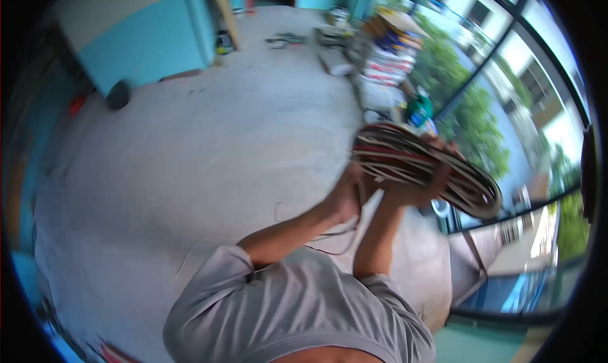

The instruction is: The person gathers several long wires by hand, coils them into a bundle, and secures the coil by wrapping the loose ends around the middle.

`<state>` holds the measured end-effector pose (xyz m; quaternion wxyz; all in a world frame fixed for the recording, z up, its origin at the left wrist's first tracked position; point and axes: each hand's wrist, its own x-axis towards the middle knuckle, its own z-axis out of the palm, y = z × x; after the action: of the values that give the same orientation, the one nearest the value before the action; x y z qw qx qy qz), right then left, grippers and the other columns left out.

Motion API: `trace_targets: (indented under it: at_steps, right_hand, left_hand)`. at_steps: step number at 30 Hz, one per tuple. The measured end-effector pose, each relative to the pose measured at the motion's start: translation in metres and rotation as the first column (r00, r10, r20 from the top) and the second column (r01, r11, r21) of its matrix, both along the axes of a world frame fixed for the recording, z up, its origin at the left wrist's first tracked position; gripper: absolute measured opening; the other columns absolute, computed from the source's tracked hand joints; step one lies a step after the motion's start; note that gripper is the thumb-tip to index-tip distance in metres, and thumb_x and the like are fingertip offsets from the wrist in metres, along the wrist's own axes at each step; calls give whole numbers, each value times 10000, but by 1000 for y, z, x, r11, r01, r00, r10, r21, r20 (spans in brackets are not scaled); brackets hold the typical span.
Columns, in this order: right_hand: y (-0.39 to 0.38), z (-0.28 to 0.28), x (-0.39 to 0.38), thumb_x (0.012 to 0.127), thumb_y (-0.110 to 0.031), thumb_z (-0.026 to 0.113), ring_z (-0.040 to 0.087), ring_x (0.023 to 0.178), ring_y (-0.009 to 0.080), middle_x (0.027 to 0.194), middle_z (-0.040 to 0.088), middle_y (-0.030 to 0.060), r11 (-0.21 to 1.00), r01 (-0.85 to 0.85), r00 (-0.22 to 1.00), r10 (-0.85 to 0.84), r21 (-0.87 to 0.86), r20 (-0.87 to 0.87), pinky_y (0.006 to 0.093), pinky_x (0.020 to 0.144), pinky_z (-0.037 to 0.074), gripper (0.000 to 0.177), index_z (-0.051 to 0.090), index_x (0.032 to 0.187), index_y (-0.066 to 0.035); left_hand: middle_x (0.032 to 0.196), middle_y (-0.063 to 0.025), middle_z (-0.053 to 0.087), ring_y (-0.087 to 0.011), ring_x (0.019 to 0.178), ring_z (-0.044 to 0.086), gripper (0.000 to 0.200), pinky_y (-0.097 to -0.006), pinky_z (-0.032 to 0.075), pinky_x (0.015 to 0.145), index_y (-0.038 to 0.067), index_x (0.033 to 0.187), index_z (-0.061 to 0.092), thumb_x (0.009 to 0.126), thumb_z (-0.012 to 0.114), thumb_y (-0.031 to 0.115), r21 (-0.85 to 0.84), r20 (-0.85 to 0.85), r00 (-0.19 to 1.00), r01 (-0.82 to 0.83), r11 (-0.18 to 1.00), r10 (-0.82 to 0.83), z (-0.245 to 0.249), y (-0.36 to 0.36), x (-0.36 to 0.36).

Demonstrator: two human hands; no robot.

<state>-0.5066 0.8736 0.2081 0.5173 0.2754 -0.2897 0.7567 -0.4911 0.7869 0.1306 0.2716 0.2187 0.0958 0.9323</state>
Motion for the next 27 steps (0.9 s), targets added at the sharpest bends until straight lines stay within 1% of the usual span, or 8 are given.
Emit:
trace_targets:
  at_steps: [2,6,11,14,19,22,25,27]
  right_hand:
    - [5,-13,-15,930,-211,541,529,1000,256,1089,546,99,990,-138,988,139,10,-62,438,973,423,341,472,1213,-34]
    - [-25,-12,-9,916,-240,545,507,1003,272,1024,508,117,991,125,973,-114,-44,201,478,972,407,353,471,1202,-46]
    - [-53,3,1,886,-298,646,465,950,248,988,387,53,882,367,928,-368,297,-56,475,858,486,348,447,1135,-159]
    - [-64,-1,-5,874,-255,695,448,1021,270,1050,391,64,870,308,951,-267,384,-159,503,923,425,456,427,1233,-168]
    - [-51,-24,-8,821,-351,762,434,1181,312,1196,404,100,691,436,899,-366,577,-240,514,1084,357,784,277,1424,-224]
    - [-42,-25,8,728,-421,835,393,1288,341,1383,345,135,389,506,801,-543,770,-252,503,1140,306,1007,202,1493,-255]
    - [17,-80,-49,703,-272,849,380,1356,368,1469,365,167,492,250,968,-130,834,-214,511,1130,320,952,289,1470,-217]
    - [55,-92,-63,726,-94,829,419,1330,377,1447,414,172,253,178,971,-203,951,-127,516,1122,326,865,346,1443,-134]
  left_hand:
    - [1255,-58,600,-172,1152,549,684,-358,435,1008,59,1354,467,864,689,480,-147,57,998,-23,989,31,-11,8,-24]
    - [1309,-91,594,-226,1215,547,797,-402,400,1086,61,1330,506,778,714,598,61,111,990,83,995,-89,41,-12,-22]
    - [1182,-109,654,-242,1081,616,703,-395,445,1023,59,1207,594,840,596,658,149,74,986,140,979,-152,61,-31,-28]
    - [1091,-102,681,-238,1003,636,592,-383,471,957,63,1086,647,889,545,613,104,10,988,155,983,-156,72,-41,-42]
    - [938,-103,686,-210,853,672,368,-369,545,820,62,1027,612,890,587,403,-23,48,998,-36,999,37,83,-67,-50]
    - [937,-93,691,-198,822,680,348,-350,566,758,45,1023,616,887,597,366,-142,-33,983,-181,973,178,75,-85,-59]
    - [907,-72,687,-173,807,675,288,-327,556,737,29,1001,634,828,692,252,-161,-146,897,-438,884,418,75,-109,-62]
    - [907,-53,666,-135,819,645,388,-291,520,760,21,1031,615,739,791,207,-168,-267,800,-587,792,537,76,-132,-59]
